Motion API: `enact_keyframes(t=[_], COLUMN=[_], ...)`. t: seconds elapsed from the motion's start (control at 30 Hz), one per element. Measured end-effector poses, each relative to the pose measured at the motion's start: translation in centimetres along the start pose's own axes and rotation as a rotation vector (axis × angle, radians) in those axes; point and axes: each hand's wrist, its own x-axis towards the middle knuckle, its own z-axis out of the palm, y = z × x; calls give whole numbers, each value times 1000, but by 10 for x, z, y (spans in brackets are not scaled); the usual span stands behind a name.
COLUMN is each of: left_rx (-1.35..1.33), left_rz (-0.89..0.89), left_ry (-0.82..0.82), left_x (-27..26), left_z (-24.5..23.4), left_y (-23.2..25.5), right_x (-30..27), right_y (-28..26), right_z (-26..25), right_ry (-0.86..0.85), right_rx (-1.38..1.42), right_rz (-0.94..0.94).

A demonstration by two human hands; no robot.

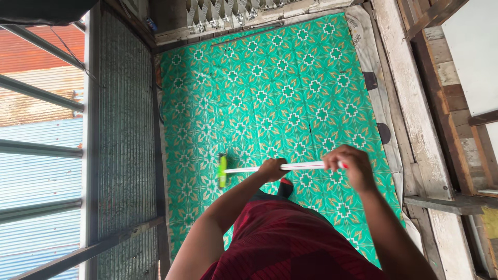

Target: The person sweeps the green patterned floor using a long-handled brush, moving the tool across the surface in short strokes.

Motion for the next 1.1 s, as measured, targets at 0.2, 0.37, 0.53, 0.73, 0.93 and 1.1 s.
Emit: enact_keyframes(t=[0.2, 0.37, 0.53, 0.73, 0.93, 1.1], left_rx=[-115, -163, -171, -81, 182, 97], left_rz=[399, 488, 183, -106, -381, -354], left_ry=[70, 46, 20, 129, 3, 148], left_x=[36, 40, 4, -80, -195, -245], left_z=[17, 41, 54, 68, 75, 103], left_y=[109, 117, 65, -40, -125, -122], right_x=[-27, -41, -49, -70, -131, -170], right_y=[-121, -121, -54, 54, 104, 67], right_z=[6, 25, 25, 70, 156, 180], right_ry=[70, 23, 70, -23, -239, -260], right_rx=[-90, -221, 111, 39, 124, 85], right_rz=[-218, -271, -121, -5, 241, 157])
